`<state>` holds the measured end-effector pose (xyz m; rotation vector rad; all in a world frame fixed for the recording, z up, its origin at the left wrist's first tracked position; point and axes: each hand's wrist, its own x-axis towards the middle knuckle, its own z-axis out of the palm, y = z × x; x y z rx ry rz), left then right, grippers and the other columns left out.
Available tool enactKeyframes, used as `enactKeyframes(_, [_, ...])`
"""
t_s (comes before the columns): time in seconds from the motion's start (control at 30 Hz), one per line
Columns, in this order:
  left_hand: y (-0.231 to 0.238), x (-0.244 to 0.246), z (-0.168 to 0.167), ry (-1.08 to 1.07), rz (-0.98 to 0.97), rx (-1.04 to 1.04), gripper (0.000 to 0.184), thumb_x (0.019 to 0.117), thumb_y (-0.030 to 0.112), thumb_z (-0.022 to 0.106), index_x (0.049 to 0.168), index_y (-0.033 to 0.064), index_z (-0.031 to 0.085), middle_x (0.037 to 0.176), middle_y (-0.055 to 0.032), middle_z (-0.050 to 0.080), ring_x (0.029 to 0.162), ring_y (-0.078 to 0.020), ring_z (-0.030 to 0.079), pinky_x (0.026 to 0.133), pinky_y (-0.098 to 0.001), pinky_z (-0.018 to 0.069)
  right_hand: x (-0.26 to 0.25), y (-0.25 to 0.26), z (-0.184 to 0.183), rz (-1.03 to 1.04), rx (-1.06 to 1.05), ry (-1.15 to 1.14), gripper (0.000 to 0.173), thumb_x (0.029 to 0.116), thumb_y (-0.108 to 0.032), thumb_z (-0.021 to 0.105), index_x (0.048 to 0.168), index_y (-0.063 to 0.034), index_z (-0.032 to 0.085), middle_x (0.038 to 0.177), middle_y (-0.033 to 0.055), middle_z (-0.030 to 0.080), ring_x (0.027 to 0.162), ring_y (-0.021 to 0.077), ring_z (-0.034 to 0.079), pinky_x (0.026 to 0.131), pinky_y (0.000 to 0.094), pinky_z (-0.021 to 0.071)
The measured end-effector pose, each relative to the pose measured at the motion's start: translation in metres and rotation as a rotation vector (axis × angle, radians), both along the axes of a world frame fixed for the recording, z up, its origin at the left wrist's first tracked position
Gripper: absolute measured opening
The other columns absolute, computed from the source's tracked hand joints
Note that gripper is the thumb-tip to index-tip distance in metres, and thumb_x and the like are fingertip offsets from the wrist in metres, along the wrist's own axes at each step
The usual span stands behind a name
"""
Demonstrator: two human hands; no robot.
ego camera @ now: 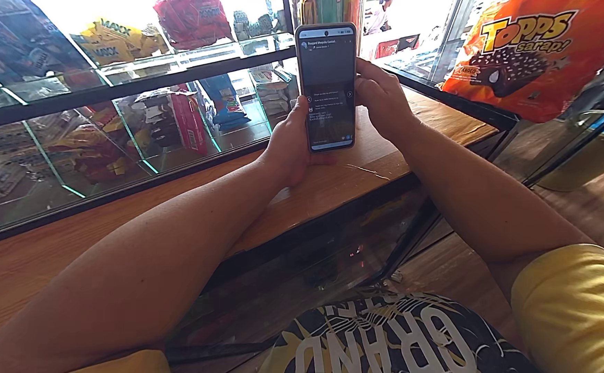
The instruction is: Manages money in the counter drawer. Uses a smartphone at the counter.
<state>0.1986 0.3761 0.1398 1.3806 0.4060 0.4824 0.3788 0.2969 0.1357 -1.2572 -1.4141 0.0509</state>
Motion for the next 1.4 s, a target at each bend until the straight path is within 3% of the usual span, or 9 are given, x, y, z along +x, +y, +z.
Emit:
enactKeyframes(0.83, [-0.0001, 0.0012, 0.0001, 0.005, 0.017, -0.016, 0.067, 0.1072, 0.059, 0.011, 0.142, 0.0173, 0.051, 0.130, -0.0126, 0.066, 0.113, -0.0329, 0.068, 0.083, -0.0546, 0.0596, -0.0002, -0.0001, 0.0002, 0.003, -0.009, 0.006, 0.050, 0.1020, -0.014, 0.034, 0.147, 0.0005, 0.048, 0.122, 0.0110, 0.068, 0.103, 0.0091, 0.069, 0.089, 0.0296, 0.0580])
enactKeyframes(0.93, [-0.0023, 0.0006, -0.0006, -0.014, 0.068, -0.018, 0.066, 0.1074, 0.059, 0.013, 0.141, 0.0172, 0.051, 0.129, -0.0121, 0.066, 0.112, -0.0324, 0.068, 0.082, -0.0544, 0.0600, -0.0008, -0.0009, 0.0017, 0.121, -0.074, 0.031, 0.058, 0.0994, -0.013, 0.039, 0.156, 0.0011, 0.034, 0.129, 0.0133, 0.065, 0.111, 0.0116, 0.067, 0.095, 0.0307, 0.0568])
enactKeyframes(1.03, [-0.0038, -0.0007, 0.0003, -0.071, 0.149, -0.017, 0.064, 0.1079, 0.058, 0.013, 0.140, 0.0184, 0.051, 0.128, -0.0099, 0.066, 0.112, -0.0292, 0.068, 0.083, -0.0517, 0.0595, -0.0035, -0.0015, 0.0020, 0.290, -0.180, 0.006, 0.078, 0.0914, -0.007, 0.049, 0.160, 0.0000, 0.014, 0.140, 0.0155, 0.057, 0.121, 0.0122, 0.063, 0.101, 0.0302, 0.0539])
enactKeyframes(1.13, [-0.0029, -0.0014, 0.0018, -0.141, 0.226, -0.012, 0.063, 0.1079, 0.058, 0.013, 0.140, 0.0198, 0.052, 0.127, -0.0087, 0.067, 0.110, -0.0284, 0.069, 0.080, -0.0493, 0.0601, -0.0080, -0.0031, 0.0023, 0.345, -0.320, -0.004, 0.097, 0.0829, 0.001, 0.057, 0.163, -0.0054, 0.004, 0.150, 0.0154, 0.049, 0.128, 0.0129, 0.059, 0.105, 0.0293, 0.0518])
enactKeyframes(1.4, [-0.0021, -0.0020, 0.0026, -0.158, 0.253, -0.034, 0.065, 0.1076, 0.059, 0.013, 0.141, 0.0187, 0.052, 0.130, -0.0096, 0.066, 0.113, -0.0291, 0.068, 0.082, -0.0507, 0.0599, -0.0047, 0.0026, -0.0009, 0.341, -0.386, -0.052, 0.102, 0.0841, 0.005, 0.064, 0.164, -0.0071, 0.001, 0.150, 0.0152, 0.050, 0.126, 0.0139, 0.061, 0.103, 0.0293, 0.0537])
